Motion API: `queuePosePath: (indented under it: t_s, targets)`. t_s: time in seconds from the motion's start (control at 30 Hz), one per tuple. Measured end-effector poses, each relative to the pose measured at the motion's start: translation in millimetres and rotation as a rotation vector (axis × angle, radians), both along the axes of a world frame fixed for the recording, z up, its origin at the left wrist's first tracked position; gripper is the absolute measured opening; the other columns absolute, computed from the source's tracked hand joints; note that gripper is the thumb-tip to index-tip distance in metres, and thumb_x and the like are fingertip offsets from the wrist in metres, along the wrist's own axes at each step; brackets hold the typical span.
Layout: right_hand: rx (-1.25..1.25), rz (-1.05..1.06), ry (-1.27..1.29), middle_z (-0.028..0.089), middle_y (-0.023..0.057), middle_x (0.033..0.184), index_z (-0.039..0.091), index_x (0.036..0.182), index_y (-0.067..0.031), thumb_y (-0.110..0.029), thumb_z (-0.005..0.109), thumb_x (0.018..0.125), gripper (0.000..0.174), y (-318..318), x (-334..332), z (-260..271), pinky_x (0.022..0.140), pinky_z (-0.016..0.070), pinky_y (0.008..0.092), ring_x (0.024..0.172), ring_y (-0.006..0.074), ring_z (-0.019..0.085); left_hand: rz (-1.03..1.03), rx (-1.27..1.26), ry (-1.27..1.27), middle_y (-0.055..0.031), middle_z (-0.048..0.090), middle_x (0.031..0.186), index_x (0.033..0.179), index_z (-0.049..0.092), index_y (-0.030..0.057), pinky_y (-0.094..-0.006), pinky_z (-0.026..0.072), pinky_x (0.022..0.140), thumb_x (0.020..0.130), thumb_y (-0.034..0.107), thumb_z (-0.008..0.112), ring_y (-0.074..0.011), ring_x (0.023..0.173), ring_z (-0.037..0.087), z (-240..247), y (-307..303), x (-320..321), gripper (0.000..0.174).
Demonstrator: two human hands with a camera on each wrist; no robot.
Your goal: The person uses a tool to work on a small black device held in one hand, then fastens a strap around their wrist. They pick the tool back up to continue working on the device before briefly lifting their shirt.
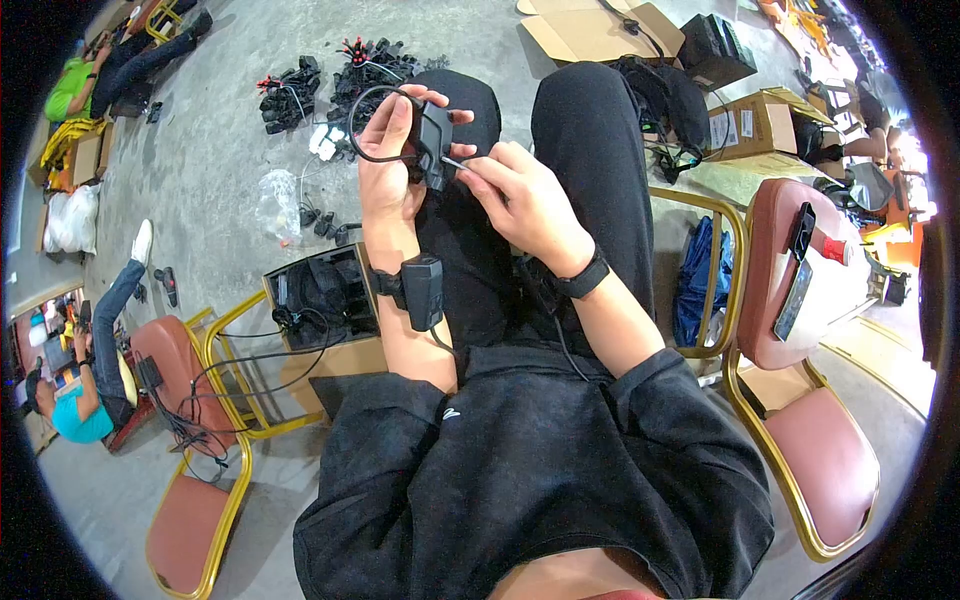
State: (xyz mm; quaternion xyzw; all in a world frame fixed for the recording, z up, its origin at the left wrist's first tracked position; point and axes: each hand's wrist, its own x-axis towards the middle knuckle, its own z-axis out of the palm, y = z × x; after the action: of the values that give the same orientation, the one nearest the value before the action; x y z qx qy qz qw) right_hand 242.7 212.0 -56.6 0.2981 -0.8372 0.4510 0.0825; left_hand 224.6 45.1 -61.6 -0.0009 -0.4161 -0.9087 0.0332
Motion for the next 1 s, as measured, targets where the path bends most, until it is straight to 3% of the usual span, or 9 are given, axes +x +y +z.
queuePosePath:
  t_s: [0.2, 0.37, 0.63, 0.73, 0.8, 0.93, 1.0]
  targets:
    - [0.062, -0.053, 0.125, 0.049, 0.0094, 0.076, 0.064, 0.084, -0.0057, -0.016, 0.067, 0.083, 0.011, 1, -2, 0, 0.067, 0.0439, 0.0364, 0.075, 0.0272, 0.051, 0.026, -0.034, -0.033, -0.0150, 0.062, 0.102, 0.111, 0.057, 0.0037, -0.0455, 0.0600, 0.063, 0.096, 0.027, 0.054, -0.0375, 0.092, 0.065, 3, 4, 0, 0.028]
    - [0.076, -0.032, 0.057, 0.050, 0.0098, 0.079, 0.064, 0.086, -0.0052, -0.016, 0.067, 0.083, 0.011, 5, -5, -2, 0.070, 0.0440, 0.0370, 0.078, 0.0274, 0.052, 0.042, -0.070, -0.039, -0.0147, 0.062, 0.097, 0.106, 0.059, -0.0015, -0.0428, 0.0614, 0.063, 0.095, 0.024, 0.056, -0.0328, 0.088, 0.066, 7, 8, -2, 0.028]
    - [0.118, -0.045, 0.140, 0.052, 0.0100, 0.079, 0.067, 0.092, -0.0059, -0.016, 0.064, 0.085, 0.012, 9, -5, -4, 0.070, 0.0452, 0.0382, 0.078, 0.0280, 0.054, -0.007, -0.083, 0.006, -0.0146, 0.063, 0.097, 0.102, 0.061, -0.0018, -0.0424, 0.0611, 0.062, 0.094, 0.024, 0.057, -0.0319, 0.088, 0.067, 5, 8, 0, 0.027]
    - [0.049, -0.039, -0.035, 0.055, 0.0080, 0.071, 0.067, 0.092, -0.0053, -0.016, 0.062, 0.088, 0.013, 9, -2, -3, 0.066, 0.0461, 0.0384, 0.071, 0.0275, 0.056, -0.001, -0.118, 0.032, -0.0145, 0.063, 0.098, 0.102, 0.060, -0.0008, -0.0432, 0.0608, 0.062, 0.094, 0.027, 0.057, -0.0334, 0.088, 0.067, 6, 9, 2, 0.029]
    - [-0.231, 0.051, -0.760, 0.057, 0.0071, 0.063, 0.067, 0.089, -0.0050, -0.017, 0.059, 0.090, 0.015, 12, -1, 6, 0.061, 0.0465, 0.0381, 0.064, 0.0276, 0.058, 0.009, -0.143, 0.043, -0.0145, 0.064, 0.098, 0.103, 0.060, 0.0001, -0.0441, 0.0605, 0.062, 0.094, 0.029, 0.057, -0.0350, 0.089, 0.066, 5, 9, 3, 0.030]
    - [-0.264, 0.016, -0.690, 0.059, 0.0073, 0.060, 0.067, 0.086, -0.0059, -0.019, 0.056, 0.092, 0.017, 15, -3, 10, 0.058, 0.0463, 0.0351, 0.061, 0.0265, 0.060, 0.068, -0.066, 0.041, -0.0156, 0.063, 0.099, 0.107, 0.058, 0.0010, -0.0466, 0.0597, 0.063, 0.095, 0.028, 0.054, -0.0370, 0.088, 0.066, 3, 7, 2, 0.029]
    - [0.003, 0.010, -0.193, 0.061, 0.0103, 0.066, 0.066, 0.089, -0.0033, -0.014, 0.056, 0.092, 0.015, 16, -5, 8, 0.059, 0.0454, 0.0296, 0.065, 0.0226, 0.061, 0.071, -0.034, 0.043, -0.0158, 0.063, 0.100, 0.108, 0.058, 0.0016, -0.0473, 0.0594, 0.063, 0.096, 0.028, 0.054, -0.0378, 0.088, 0.066, 2, 6, 2, 0.029]
